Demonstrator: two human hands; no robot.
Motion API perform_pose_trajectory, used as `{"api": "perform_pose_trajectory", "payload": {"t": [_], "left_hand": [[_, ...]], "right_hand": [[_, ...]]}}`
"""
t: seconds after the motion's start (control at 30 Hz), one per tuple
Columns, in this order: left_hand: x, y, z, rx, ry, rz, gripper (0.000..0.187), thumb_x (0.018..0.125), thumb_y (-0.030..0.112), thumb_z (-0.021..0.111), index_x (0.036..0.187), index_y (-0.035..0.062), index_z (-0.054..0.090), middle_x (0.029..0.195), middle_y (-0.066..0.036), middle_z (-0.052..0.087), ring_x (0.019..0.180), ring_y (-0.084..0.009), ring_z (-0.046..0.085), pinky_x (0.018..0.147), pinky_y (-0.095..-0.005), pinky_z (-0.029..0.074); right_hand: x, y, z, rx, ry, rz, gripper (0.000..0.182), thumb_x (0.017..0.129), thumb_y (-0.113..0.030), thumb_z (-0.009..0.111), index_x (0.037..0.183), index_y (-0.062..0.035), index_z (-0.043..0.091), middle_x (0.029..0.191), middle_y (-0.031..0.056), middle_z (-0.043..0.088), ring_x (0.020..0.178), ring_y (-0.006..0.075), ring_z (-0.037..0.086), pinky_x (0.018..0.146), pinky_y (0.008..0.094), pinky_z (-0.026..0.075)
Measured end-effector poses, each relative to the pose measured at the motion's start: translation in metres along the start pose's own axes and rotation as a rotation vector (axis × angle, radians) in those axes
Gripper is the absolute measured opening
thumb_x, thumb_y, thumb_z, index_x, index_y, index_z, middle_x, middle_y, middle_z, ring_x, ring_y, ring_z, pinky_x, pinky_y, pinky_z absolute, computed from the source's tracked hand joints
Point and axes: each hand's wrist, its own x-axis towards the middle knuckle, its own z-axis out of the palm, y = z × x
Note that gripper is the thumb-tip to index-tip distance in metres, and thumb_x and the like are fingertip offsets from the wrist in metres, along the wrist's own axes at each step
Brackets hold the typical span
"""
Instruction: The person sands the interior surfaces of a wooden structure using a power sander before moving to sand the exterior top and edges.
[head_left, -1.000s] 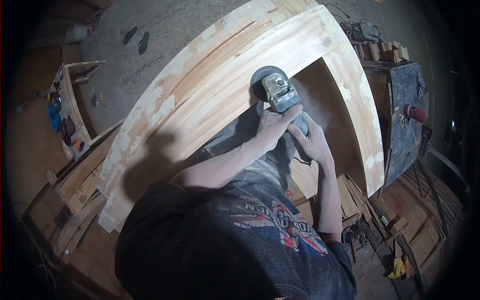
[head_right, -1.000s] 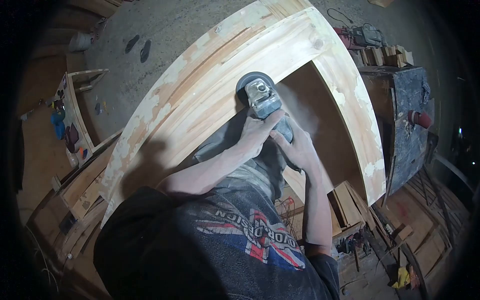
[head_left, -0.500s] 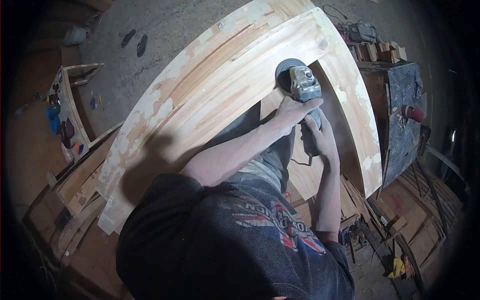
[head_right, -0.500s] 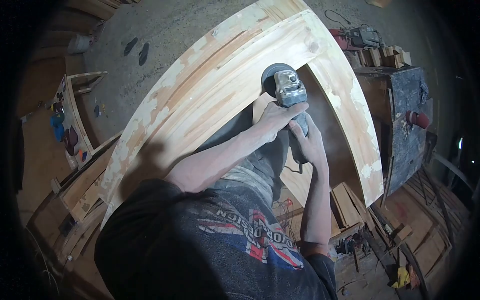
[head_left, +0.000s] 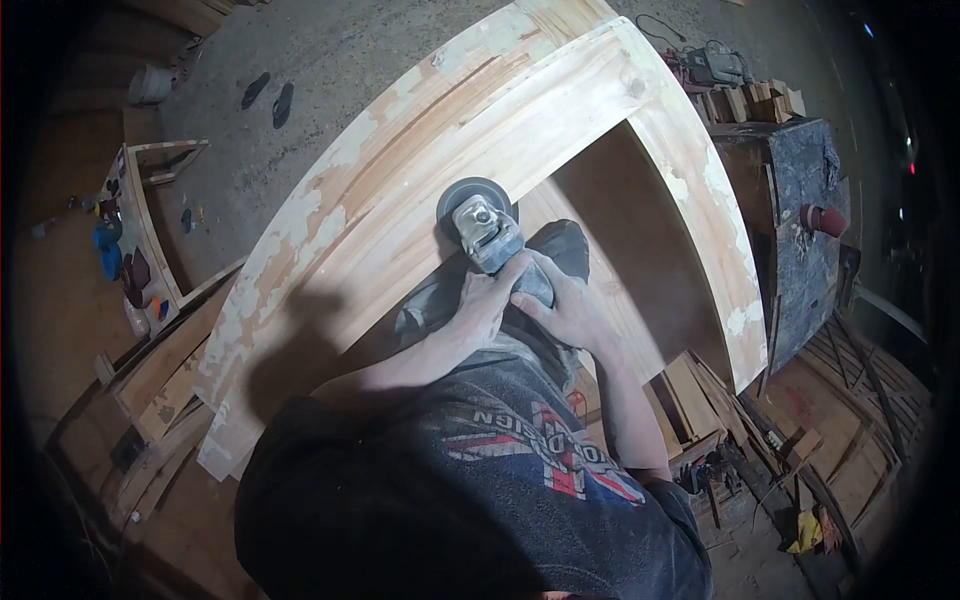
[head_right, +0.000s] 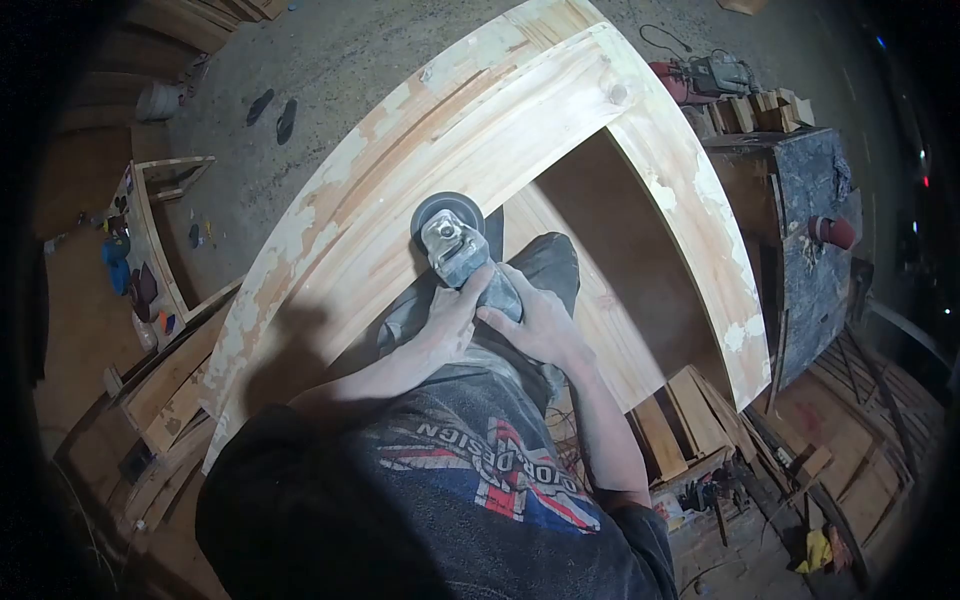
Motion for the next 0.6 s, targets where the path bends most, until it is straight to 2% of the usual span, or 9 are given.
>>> {"api": "perform_pose_trajectory", "payload": {"t": [0.1,0.13,0.23,0.27,0.3,0.43,0.5,0.53,0.6], "left_hand": [[0.014,0.017,0.019,0.072,-0.006,-0.024,0.052,0.088,0.037,0.085,0.115,-0.0038,0.069,0.106,-0.008,0.072,0.09,-0.0133,0.07,0.076,-0.0289,0.057],[0.022,0.015,0.029,0.004,-0.03,0.123,0.054,0.088,0.043,0.084,0.109,-0.0044,0.071,0.099,-0.008,0.072,0.085,-0.0127,0.069,0.073,-0.0295,0.057],[0.046,0.032,0.055,0.097,-0.064,0.119,0.057,0.087,0.049,0.083,0.104,-0.0035,0.071,0.096,-0.009,0.073,0.082,-0.0113,0.068,0.071,-0.029,0.055],[0.056,0.034,0.066,0.109,-0.117,0.149,0.058,0.087,0.053,0.081,0.101,-0.0025,0.072,0.093,-0.009,0.072,0.08,-0.0108,0.067,0.07,-0.0292,0.054],[0.072,0.029,0.077,0.043,-0.157,0.155,0.057,0.086,0.052,0.082,0.1,-0.002,0.072,0.093,-0.009,0.072,0.079,-0.0115,0.067,0.069,-0.0298,0.053],[0.094,0.05,0.125,0.081,-0.212,0.152,0.061,0.083,0.055,0.084,0.099,-0.0017,0.072,0.092,-0.008,0.071,0.079,-0.0118,0.065,0.071,-0.0302,0.053],[0.104,0.062,0.144,0.301,-0.083,0.15,0.067,0.079,0.059,0.085,0.103,-0.0017,0.072,0.095,-0.008,0.07,0.084,-0.0119,0.064,0.075,-0.0295,0.052],[0.118,0.064,0.147,0.318,-0.179,0.075,0.078,0.073,0.066,0.085,0.105,-0.0034,0.071,0.097,-0.01,0.069,0.091,-0.0139,0.063,0.078,-0.0309,0.05],[0.135,0.063,0.161,0.259,-0.21,0.082,0.078,0.073,0.066,0.086,0.106,-0.004,0.07,0.099,-0.011,0.069,0.093,-0.0142,0.062,0.078,-0.0306,0.05]], "right_hand": [[0.015,-0.004,-0.017,-0.03,0.033,0.009,0.073,0.093,-0.05,0.069,0.147,-0.0036,0.05,0.116,0.0311,0.07,0.115,0.0485,0.066,0.098,0.0492,0.052],[0.02,-0.003,-0.026,-0.039,0.062,0.001,0.073,0.093,-0.05,0.069,0.145,-0.0031,0.051,0.116,0.0312,0.07,0.115,0.0486,0.066,0.098,0.049,0.052],[0.041,0.001,-0.058,-0.042,0.077,0.034,0.07,0.093,-0.05,0.07,0.142,-0.0023,0.055,0.117,0.031,0.07,0.114,0.0472,0.067,0.099,0.0477,0.052],[0.044,0.006,-0.066,0.006,0.14,-0.007,0.067,0.094,-0.049,0.069,0.14,-0.0017,0.057,0.117,0.0293,0.07,0.114,0.045,0.068,0.099,0.0474,0.052],[0.046,0.002,-0.079,0.02,0.131,0.06,0.065,0.096,-0.047,0.068,0.141,-0.0021,0.057,0.118,0.0267,0.071,0.115,0.0418,0.069,0.099,0.0459,0.052],[0.06,0.005,-0.125,0.012,0.159,0.127,0.062,0.097,-0.045,0.068,0.141,-0.0033,0.056,0.117,0.0216,0.073,0.111,0.0327,0.071,0.096,0.042,0.053],[0.069,0.014,-0.141,0.056,0.169,0.16,0.061,0.097,-0.045,0.068,0.14,-0.0031,0.057,0.118,0.0216,0.072,0.107,0.0316,0.071,0.092,0.0413,0.053],[0.075,0.024,-0.148,0.065,0.171,0.12,0.061,0.098,-0.046,0.067,0.139,-0.0024,0.057,0.111,0.0205,0.073,0.1,0.0299,0.071,0.09,0.0413,0.052],[0.081,0.032,-0.16,0.047,0.196,0.1,0.062,0.098,-0.048,0.066,0.139,-0.0019,0.058,0.106,0.0192,0.073,0.098,0.0289,0.07,0.089,0.041,0.052]]}}
